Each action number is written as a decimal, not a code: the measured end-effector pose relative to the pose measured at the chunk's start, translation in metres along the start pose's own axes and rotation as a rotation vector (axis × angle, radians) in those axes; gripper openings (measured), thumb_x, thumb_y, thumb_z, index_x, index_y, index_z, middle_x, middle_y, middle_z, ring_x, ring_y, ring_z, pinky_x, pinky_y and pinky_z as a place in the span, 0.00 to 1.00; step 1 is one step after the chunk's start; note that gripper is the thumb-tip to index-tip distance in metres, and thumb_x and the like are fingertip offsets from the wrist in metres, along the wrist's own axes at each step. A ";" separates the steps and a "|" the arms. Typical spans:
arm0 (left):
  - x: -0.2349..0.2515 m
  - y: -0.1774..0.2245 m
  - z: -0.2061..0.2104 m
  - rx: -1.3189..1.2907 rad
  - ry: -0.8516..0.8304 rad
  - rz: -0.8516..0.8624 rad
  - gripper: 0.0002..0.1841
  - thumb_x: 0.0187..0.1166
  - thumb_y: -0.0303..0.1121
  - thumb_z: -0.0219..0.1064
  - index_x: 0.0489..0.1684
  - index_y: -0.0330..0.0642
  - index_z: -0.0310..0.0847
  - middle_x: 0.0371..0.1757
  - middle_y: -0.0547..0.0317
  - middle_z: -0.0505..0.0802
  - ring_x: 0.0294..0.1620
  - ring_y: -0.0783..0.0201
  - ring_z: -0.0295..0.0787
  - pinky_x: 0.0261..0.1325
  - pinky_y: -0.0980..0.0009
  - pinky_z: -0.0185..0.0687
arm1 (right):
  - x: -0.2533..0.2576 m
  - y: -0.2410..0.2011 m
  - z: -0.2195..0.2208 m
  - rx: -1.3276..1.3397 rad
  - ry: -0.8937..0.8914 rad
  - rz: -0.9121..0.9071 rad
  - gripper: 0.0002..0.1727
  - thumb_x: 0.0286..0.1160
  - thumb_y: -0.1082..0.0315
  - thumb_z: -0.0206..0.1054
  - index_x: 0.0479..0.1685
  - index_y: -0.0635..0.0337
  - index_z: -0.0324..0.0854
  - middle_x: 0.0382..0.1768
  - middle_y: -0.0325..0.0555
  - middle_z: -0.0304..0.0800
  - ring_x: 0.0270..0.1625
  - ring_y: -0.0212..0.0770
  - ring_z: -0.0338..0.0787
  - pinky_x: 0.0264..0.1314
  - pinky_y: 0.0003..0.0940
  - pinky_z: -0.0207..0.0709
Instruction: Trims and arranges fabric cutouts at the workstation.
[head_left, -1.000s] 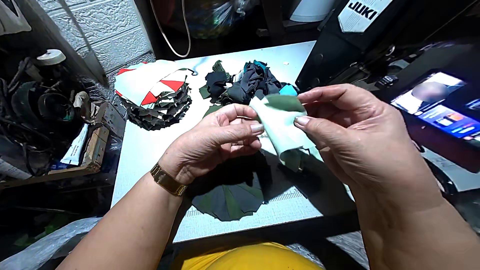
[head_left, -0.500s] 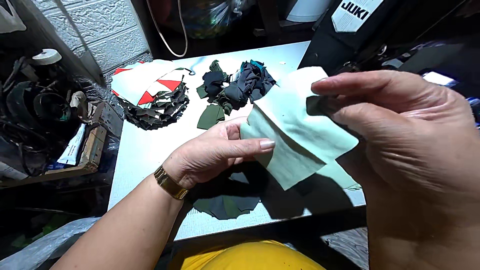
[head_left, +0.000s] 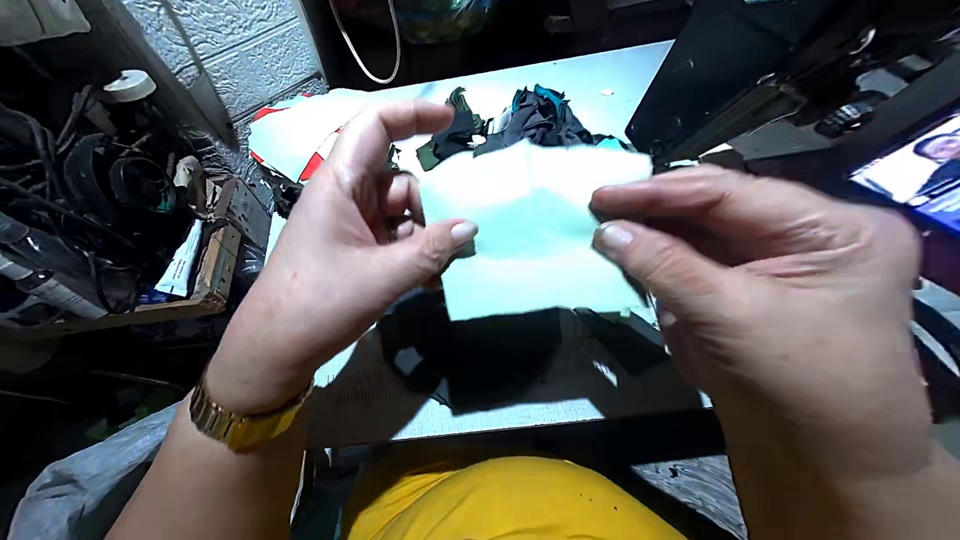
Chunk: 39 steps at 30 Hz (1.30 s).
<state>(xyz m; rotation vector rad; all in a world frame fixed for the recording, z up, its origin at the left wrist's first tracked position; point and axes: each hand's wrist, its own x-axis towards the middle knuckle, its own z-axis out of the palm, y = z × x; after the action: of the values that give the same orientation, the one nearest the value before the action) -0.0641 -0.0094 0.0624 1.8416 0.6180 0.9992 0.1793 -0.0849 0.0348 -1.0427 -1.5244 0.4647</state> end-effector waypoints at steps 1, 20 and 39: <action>-0.008 -0.003 0.000 0.044 0.019 -0.023 0.34 0.74 0.21 0.72 0.82 0.40 0.63 0.41 0.55 0.91 0.29 0.67 0.86 0.32 0.77 0.87 | -0.004 0.001 0.004 -0.044 -0.039 0.002 0.12 0.75 0.77 0.70 0.56 0.62 0.89 0.49 0.36 0.91 0.47 0.28 0.91 0.51 0.20 0.88; -0.051 -0.038 0.025 0.579 0.061 -0.290 0.26 0.77 0.28 0.73 0.74 0.47 0.70 0.29 0.63 0.84 0.20 0.71 0.79 0.23 0.76 0.77 | -0.035 0.047 0.027 -0.502 -0.288 0.000 0.12 0.79 0.62 0.65 0.52 0.52 0.93 0.37 0.32 0.88 0.38 0.23 0.86 0.39 0.18 0.81; -0.031 -0.045 0.082 0.986 -0.111 -0.048 0.22 0.92 0.40 0.50 0.78 0.42 0.77 0.85 0.50 0.76 0.91 0.47 0.61 0.89 0.45 0.59 | -0.028 0.042 0.017 -0.664 -0.380 -0.080 0.13 0.77 0.62 0.67 0.53 0.54 0.93 0.39 0.40 0.81 0.36 0.36 0.83 0.34 0.32 0.78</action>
<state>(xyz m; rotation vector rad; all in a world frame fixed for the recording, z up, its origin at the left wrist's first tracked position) -0.0128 -0.0525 -0.0094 2.6767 1.2171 0.5632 0.1761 -0.0818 -0.0182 -1.4453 -2.1285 0.0883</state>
